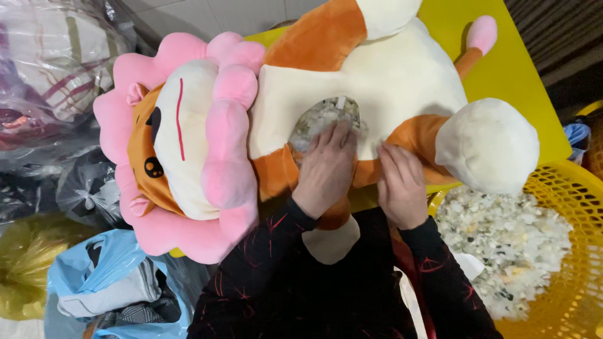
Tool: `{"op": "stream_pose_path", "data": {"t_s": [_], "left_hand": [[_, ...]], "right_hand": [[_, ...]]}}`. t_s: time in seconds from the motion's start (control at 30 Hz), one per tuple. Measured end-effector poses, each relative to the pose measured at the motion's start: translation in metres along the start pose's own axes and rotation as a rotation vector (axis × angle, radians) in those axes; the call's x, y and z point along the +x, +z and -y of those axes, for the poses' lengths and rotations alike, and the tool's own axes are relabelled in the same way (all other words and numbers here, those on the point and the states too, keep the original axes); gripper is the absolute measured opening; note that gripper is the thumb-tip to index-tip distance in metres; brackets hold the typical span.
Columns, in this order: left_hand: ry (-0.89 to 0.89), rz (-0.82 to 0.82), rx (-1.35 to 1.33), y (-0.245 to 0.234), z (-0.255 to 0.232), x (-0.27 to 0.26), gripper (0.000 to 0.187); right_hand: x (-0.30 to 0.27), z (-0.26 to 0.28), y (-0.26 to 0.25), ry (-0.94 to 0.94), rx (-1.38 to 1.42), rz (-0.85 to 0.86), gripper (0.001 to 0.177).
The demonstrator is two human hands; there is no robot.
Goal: The person repeatedly scoops white stuffing from a yellow basket and packs it into the torso opening of a large lion plush toy on a yellow table. They press and distribute the stuffing by hand to fill the body cavity.
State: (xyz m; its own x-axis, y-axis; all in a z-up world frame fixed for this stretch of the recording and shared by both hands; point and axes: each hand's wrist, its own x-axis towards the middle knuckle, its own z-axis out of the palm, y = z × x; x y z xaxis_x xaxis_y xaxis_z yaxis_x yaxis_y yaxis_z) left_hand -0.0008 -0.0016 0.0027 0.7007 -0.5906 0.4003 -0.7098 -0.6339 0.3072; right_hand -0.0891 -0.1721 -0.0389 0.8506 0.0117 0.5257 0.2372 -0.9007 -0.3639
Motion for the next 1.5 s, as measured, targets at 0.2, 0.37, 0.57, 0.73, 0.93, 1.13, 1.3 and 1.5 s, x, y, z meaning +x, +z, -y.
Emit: {"op": "stream_pose_path", "data": {"t_s": [0.2,0.37,0.57,0.73,0.93,1.13,1.3,1.5], "left_hand": [[-0.134,-0.073,0.086,-0.003,0.013,-0.007,0.058],[-0.309,-0.159,0.119,-0.009,0.033,-0.007,0.064],[-0.478,-0.079,0.056,-0.009,0.034,0.028,0.127],[-0.505,-0.174,0.407,0.018,0.053,0.051,0.108],[-0.482,-0.223,0.470,0.054,0.095,0.049,0.096],[-0.435,-0.280,0.113,0.036,0.106,0.045,0.098],[-0.182,-0.294,-0.068,-0.018,0.089,0.021,0.086],[-0.255,-0.348,-0.027,-0.024,0.065,0.000,0.064]], "right_hand": [[0.054,0.005,0.010,-0.157,-0.097,0.240,0.050],[0.074,0.000,0.024,-0.199,-0.241,0.533,0.033],[0.099,-0.014,0.022,-0.012,0.033,0.151,0.063],[0.142,-0.027,0.055,0.048,-0.241,0.275,0.127],[0.132,-0.051,0.097,0.114,-0.509,0.203,0.110],[0.142,-0.054,0.079,0.153,-0.323,0.261,0.094],[0.119,-0.022,0.017,0.019,0.118,0.324,0.076],[0.080,0.018,0.034,-0.350,-0.017,0.352,0.054]]}}
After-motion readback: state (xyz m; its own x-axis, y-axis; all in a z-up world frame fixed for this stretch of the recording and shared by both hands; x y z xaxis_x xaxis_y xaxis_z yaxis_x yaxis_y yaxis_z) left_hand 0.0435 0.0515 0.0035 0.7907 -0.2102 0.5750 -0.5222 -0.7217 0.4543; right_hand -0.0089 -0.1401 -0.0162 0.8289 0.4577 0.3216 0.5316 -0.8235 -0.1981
